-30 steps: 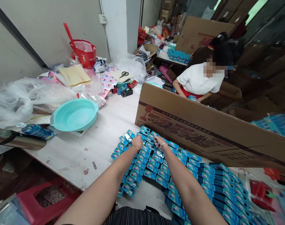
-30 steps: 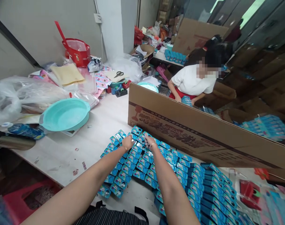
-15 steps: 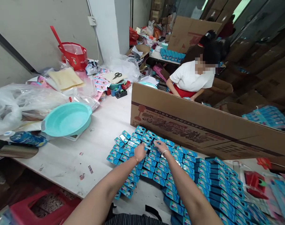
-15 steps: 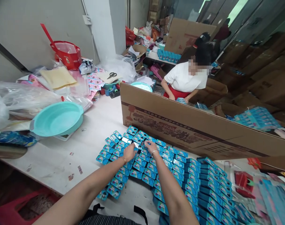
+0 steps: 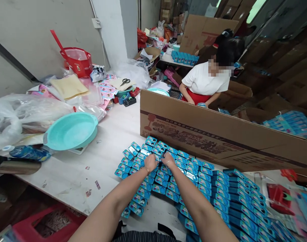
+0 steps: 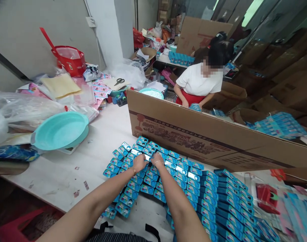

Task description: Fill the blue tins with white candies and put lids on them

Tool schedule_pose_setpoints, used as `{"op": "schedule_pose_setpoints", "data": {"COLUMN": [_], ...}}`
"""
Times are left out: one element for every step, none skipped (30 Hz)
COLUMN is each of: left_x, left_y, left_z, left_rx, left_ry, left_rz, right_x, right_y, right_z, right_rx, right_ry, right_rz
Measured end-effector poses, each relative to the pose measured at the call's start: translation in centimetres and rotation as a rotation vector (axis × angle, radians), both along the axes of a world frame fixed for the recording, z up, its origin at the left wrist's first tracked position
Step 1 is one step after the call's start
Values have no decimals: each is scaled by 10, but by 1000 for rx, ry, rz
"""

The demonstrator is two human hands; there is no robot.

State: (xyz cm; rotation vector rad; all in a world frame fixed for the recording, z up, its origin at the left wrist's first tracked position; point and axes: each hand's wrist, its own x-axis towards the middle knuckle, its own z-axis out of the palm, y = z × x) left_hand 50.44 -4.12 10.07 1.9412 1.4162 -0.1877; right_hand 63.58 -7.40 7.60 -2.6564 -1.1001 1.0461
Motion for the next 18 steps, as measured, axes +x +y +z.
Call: {"op": "schedule_pose_setpoints", "data": {"left_x": [1, 2, 2, 2, 2, 1, 1, 0, 0, 0, -1, -1, -2, -3, -4, -6, -9, -13], "left_y": [-1, -2, -3, -4, -5, -6, -6, -6, -6, -5, -4, -3, -1, 1, 3, 5, 8, 10], "left_z": [-1, -2, -3, -5, -6, -7, -8, -9, -10, -11, -11, -12, -13, -14, -14, -14, -14, -14], "left_rx": [0, 0, 1, 2, 3, 2, 0, -4, -8, -13, -18, -24, -31, -40, -49, -58, -63, -65], "left_ry": [2, 3, 2, -1, -4, -9, -14, -20, -28, -37, -48, -62, -78, -95, -112, -128, -140, -148], "left_rz": [-7, -11, -13, -10, -5, 4, 14, 26, 39, 55, 72, 93, 117, 144, 175, 207, 239, 269], "right_x": [0, 0, 0, 0, 0, 0, 1, 1, 1, 2, 2, 2, 2, 1, 1, 1, 0, 0], "right_y": [3, 6, 9, 11, 14, 16, 17, 18, 17, 16, 14, 12, 10, 9, 8, 8, 10, 12], "right_z": [0, 0, -1, -1, -2, -2, -2, -2, -1, 0, 0, 1, 1, 0, -1, -2, -4, -7], "right_rx": [-21, -39, -54, -66, -76, -84, -90, -94, -93, -89, -78, -63, -44, -24, -6, 10, 24, 34], "right_ry": [-26, -47, -62, -72, -78, -82, -84, -84, -83, -80, -76, -73, -69, -66, -61, -52, -39, -22], "right_rz": [17, 34, 49, 61, 70, 75, 74, 68, 60, 49, 36, 21, 4, -15, -34, -54, -71, -87]}}
